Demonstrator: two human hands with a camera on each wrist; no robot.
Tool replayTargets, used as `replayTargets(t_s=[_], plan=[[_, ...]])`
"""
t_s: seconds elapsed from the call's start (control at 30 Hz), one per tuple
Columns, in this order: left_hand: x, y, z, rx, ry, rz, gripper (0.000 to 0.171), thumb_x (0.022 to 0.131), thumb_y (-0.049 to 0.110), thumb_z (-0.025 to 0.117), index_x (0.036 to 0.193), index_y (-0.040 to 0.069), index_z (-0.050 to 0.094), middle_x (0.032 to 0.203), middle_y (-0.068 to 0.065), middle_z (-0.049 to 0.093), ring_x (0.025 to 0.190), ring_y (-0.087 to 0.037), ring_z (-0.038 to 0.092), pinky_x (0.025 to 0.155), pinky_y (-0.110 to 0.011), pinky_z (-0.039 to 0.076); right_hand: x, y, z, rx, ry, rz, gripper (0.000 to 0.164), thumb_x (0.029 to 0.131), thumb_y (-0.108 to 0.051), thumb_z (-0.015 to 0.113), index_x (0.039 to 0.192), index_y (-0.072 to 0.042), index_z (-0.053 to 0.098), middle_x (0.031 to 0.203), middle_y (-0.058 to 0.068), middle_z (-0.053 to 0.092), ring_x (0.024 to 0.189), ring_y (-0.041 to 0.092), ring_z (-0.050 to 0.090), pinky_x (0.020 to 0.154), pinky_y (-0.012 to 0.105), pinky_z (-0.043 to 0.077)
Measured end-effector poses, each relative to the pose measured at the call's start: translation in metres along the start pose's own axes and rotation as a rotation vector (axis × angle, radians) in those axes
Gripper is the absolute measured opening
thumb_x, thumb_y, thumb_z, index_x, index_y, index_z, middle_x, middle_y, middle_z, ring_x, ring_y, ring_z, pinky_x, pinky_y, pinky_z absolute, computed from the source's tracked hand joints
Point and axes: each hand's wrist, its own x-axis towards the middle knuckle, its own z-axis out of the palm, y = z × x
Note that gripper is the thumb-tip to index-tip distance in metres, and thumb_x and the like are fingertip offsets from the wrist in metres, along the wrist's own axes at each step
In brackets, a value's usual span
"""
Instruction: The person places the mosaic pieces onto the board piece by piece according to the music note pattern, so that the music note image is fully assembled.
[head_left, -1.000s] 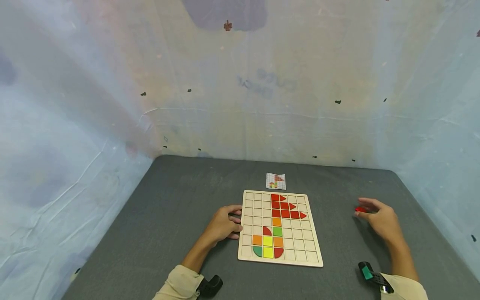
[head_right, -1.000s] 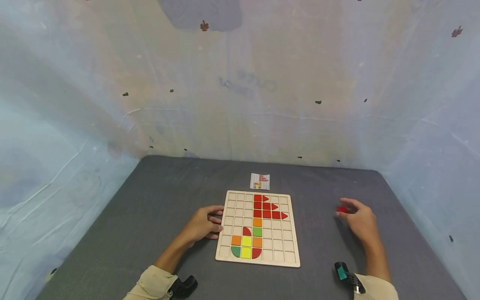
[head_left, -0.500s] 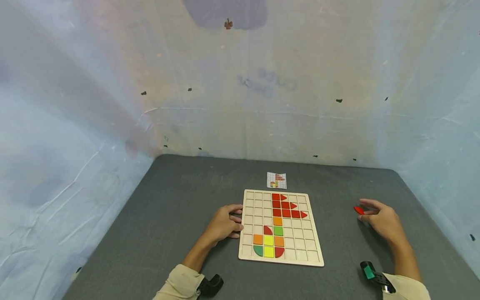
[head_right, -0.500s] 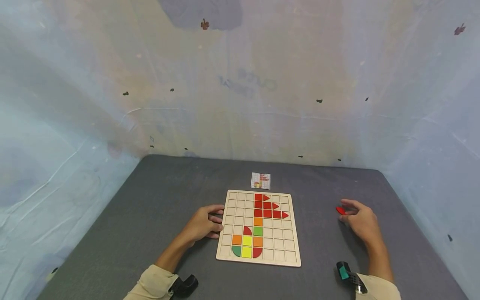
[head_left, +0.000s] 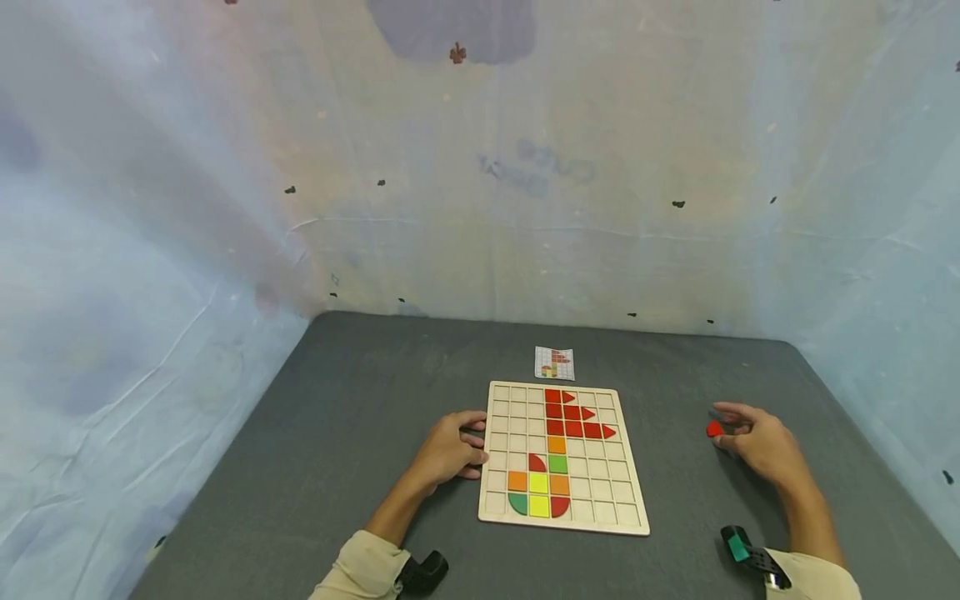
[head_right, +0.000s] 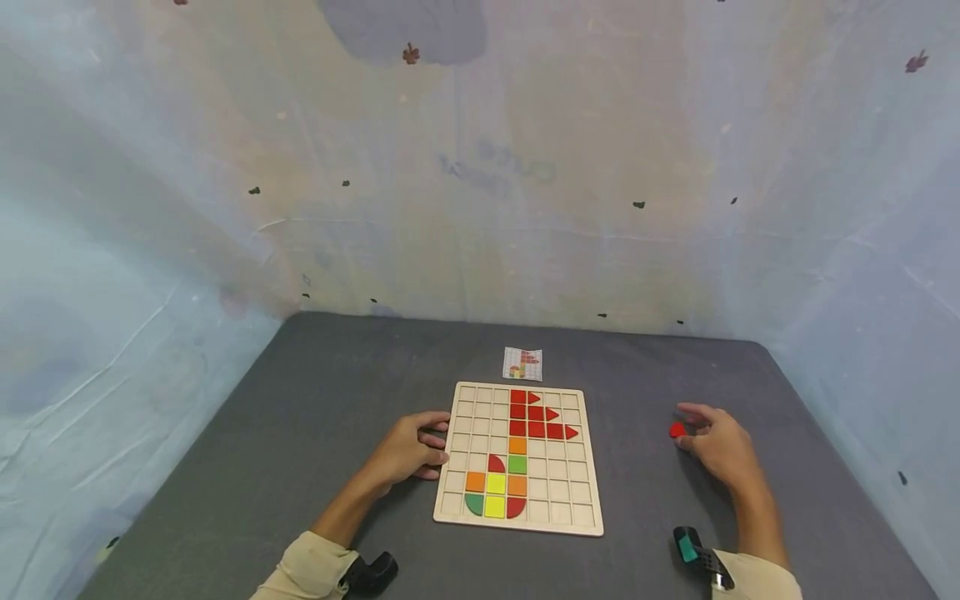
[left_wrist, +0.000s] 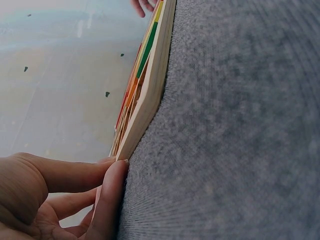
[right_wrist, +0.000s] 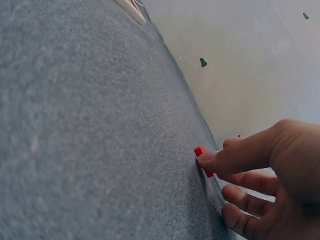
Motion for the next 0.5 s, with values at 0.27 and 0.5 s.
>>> replayTargets(t_s=[0.27, 0.5], plan=[[0.0005, -0.0002, 0.0001, -0.001, 0.005, -0.002, 0.066, 0.083, -0.011, 0.077, 0.146, -0.001, 0.059, 0.132, -0.018, 0.061, 0.099, -0.022, 0.068, 0.062, -0.036, 0.067, 0.0009, -0.0017, 0.0011, -0.015, -0.016, -0.034, 0.047, 0.092, -0.006, 0.078, 0.135, 0.006, 0.066, 0.121, 0.034, 0.068, 0.104, 0.044, 0.067, 0.076, 0.052, 0.056], [-0.0001, 0.0005, 0.0006, -0.001, 0.004, 0.004, 0.066, 0.083, -0.011, 0.077, 0.146, -0.002, 0.059, 0.132, -0.018, 0.061, 0.099, -0.022, 0.069, 0.062, -0.036, 0.067, -0.0004, -0.0014, 0.001, -0.009, -0.026, -0.046, 0.041, 0.092, -0.008, 0.079, 0.129, 0.007, 0.069, 0.106, 0.02, 0.072, 0.081, 0.019, 0.057, 0.065, 0.031, 0.043]])
